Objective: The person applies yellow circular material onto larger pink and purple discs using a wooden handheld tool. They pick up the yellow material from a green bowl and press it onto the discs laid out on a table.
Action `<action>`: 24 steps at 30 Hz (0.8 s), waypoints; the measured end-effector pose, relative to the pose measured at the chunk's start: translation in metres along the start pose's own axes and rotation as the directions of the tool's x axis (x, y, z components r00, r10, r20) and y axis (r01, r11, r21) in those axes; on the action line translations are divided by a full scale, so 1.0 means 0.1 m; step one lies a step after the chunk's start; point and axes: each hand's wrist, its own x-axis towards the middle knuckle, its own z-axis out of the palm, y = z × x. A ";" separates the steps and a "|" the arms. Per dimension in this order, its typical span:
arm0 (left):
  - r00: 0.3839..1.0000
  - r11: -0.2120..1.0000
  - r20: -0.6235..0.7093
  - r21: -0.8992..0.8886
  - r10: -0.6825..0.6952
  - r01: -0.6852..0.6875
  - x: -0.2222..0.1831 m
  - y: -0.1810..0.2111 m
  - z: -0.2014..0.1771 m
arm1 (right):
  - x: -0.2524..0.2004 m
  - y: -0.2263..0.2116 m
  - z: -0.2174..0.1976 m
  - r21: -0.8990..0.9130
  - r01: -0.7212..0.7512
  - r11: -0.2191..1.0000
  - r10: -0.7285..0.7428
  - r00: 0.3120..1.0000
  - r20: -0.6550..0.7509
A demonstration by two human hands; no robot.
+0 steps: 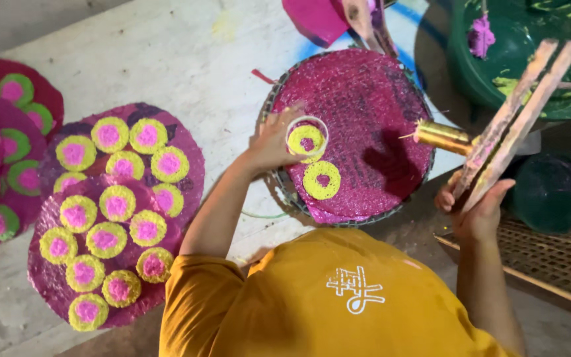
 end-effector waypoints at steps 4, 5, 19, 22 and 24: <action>0.990 0.989 -0.012 0.055 -0.139 0.140 0.44 -0.02 -0.24 | -0.07 0.04 -0.08 0.062 -0.016 0.998 0.021 0.996 -0.088; 0.990 0.988 -0.023 0.066 -0.140 0.141 0.59 0.01 -0.30 | -0.08 0.04 -0.07 0.061 -0.005 0.998 0.010 0.997 -0.082; 0.772 0.906 0.510 -0.035 0.380 -0.422 0.11 1.65 0.37 | -0.46 -1.43 1.03 -0.599 0.797 -0.079 -0.434 0.513 0.740; 0.690 0.957 0.665 -0.155 0.286 -0.247 0.08 1.96 0.38 | -0.26 -2.00 1.14 -0.341 0.904 -0.259 -0.254 0.277 0.927; 0.576 0.880 0.668 -0.314 0.472 -0.357 0.10 2.12 0.37 | -0.01 -2.23 1.04 -0.102 0.954 -0.281 -0.163 0.057 0.985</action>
